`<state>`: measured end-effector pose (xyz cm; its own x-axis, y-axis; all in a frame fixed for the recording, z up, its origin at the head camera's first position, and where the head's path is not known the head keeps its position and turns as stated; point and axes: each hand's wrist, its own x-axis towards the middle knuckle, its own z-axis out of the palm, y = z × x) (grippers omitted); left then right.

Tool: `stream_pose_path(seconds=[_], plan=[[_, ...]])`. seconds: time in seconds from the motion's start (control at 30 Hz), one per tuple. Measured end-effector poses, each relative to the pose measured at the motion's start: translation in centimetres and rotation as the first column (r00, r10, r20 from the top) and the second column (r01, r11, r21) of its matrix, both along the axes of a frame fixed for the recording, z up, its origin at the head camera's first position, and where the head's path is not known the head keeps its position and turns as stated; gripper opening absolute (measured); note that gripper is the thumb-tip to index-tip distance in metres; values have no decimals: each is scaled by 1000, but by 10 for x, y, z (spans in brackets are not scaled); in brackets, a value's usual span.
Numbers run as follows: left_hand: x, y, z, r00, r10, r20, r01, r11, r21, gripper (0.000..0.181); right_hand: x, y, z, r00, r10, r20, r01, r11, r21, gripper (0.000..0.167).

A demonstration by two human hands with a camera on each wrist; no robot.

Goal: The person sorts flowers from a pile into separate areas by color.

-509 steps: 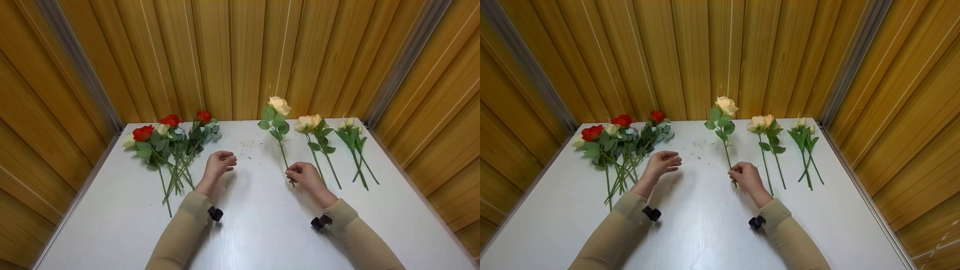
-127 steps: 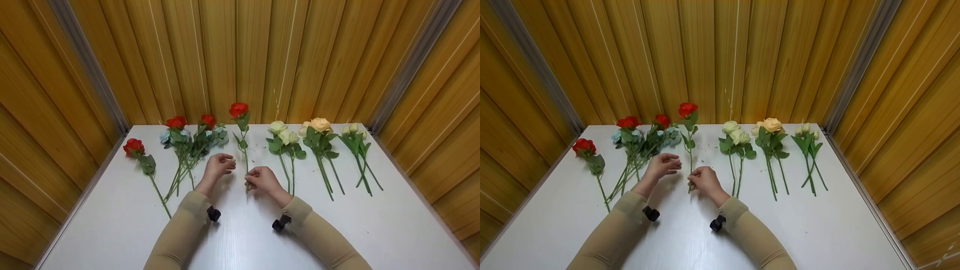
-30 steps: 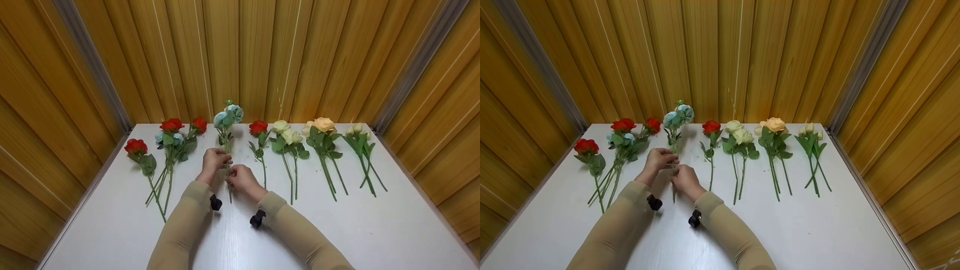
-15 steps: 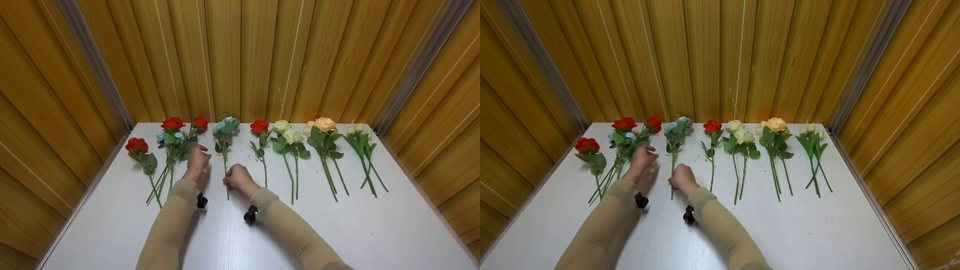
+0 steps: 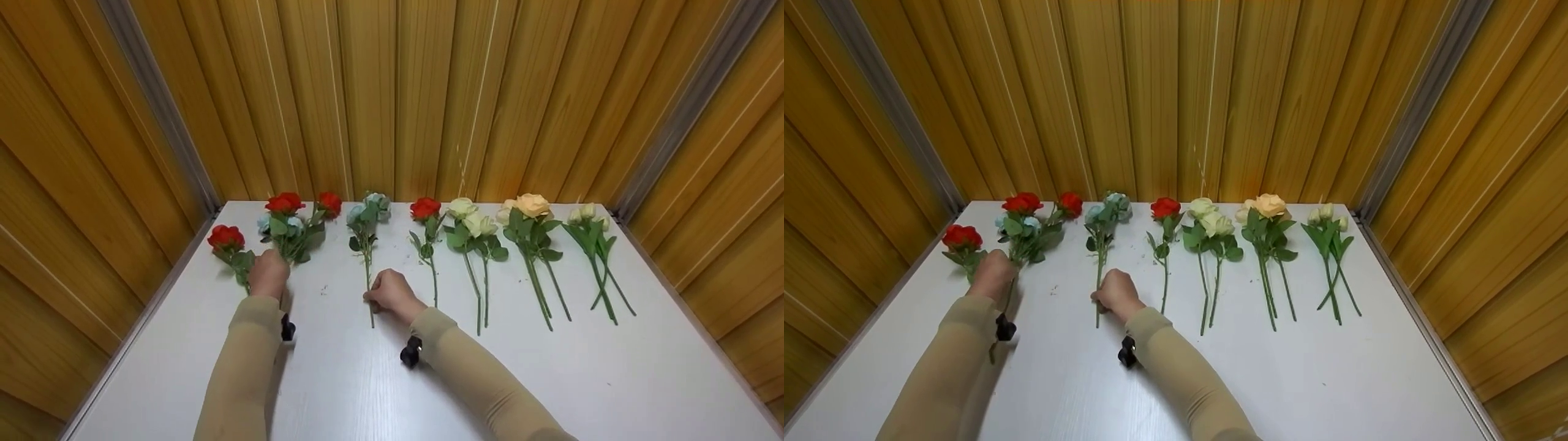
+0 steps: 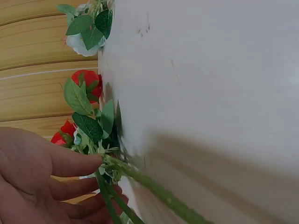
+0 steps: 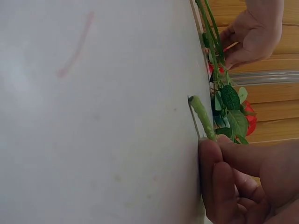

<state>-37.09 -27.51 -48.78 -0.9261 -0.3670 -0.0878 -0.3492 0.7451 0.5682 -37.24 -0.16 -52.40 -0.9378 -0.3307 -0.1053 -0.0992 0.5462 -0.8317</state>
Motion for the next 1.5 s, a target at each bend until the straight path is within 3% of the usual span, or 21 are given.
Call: stream_pose_path(seconds=[0.1, 0.23, 0.4, 0.5, 0.67, 0.87, 1.0, 1.13, 1.2, 1.23, 1.37, 1.47, 1.5], plan=[[5, -6, -5, 998, -43, -56, 41, 999, -33, 30, 2, -1, 0, 1000, 2, 1, -2, 1000, 18, 24], [4, -10, -6, 997, -34, -63, 30, 997, -70, 29, 3, 0, 0, 1000, 0, 13, 0, 1000, 11, 27], [-1, -14, 5, 999, 13, 37, -7, 988, -155, 28, 5, 2, 0, 1000, -6, 21, 6, 1000, 12, 26], [-5, -14, 12, 994, 22, 109, 1, 978, -210, 29, 5, 2, 1, 1000, -7, 28, 7, 1000, 8, 25], [-8, -11, 23, 989, 4, 146, 32, 969, -244, 29, 6, 3, 3, 1000, -8, 30, 7, 1000, 13, 27], [-6, -8, 30, 990, 24, 138, 2, 982, -188, 27, 7, 6, 2, 1000, -13, 7, 12, 1000, 24, 29], [-3, -4, 32, 998, 11, 65, -2, 992, -128, 23, 8, 8, 4, 1000, -9, -3, 9, 1000, 18, 28], [-3, 6, 37, 1000, -20, -6, 20, 999, 45, 20, 9, 8, 7, 1000, -10, 24, 11, 1000, -12, 25], [-5, 13, 41, 1000, -20, -17, 22, 981, 194, 19, 8, 8, 8, 999, -11, 39, 12, 1000, -25, 24], [-7, 17, 43, 1000, -17, -20, 22, 961, 277, 19, 8, 8, 9, 999, -10, 47, 11, 999, -34, 23], [-14, 33, 45, 999, -10, -38, 30, 836, 548, 28, 8, 7, 13, 998, 13, 56, -11, 999, -46, 23], [-18, 46, 41, 999, -18, -51, 47, 750, 660, 34, 9, 5, 16, 998, 43, 49, -41, 997, -59, 26], [-18, 51, 40, 998, -16, -57, 51, 731, 681, 35, 9, 4, 17, 997, 56, 48, -53, 996, -68, 26]])
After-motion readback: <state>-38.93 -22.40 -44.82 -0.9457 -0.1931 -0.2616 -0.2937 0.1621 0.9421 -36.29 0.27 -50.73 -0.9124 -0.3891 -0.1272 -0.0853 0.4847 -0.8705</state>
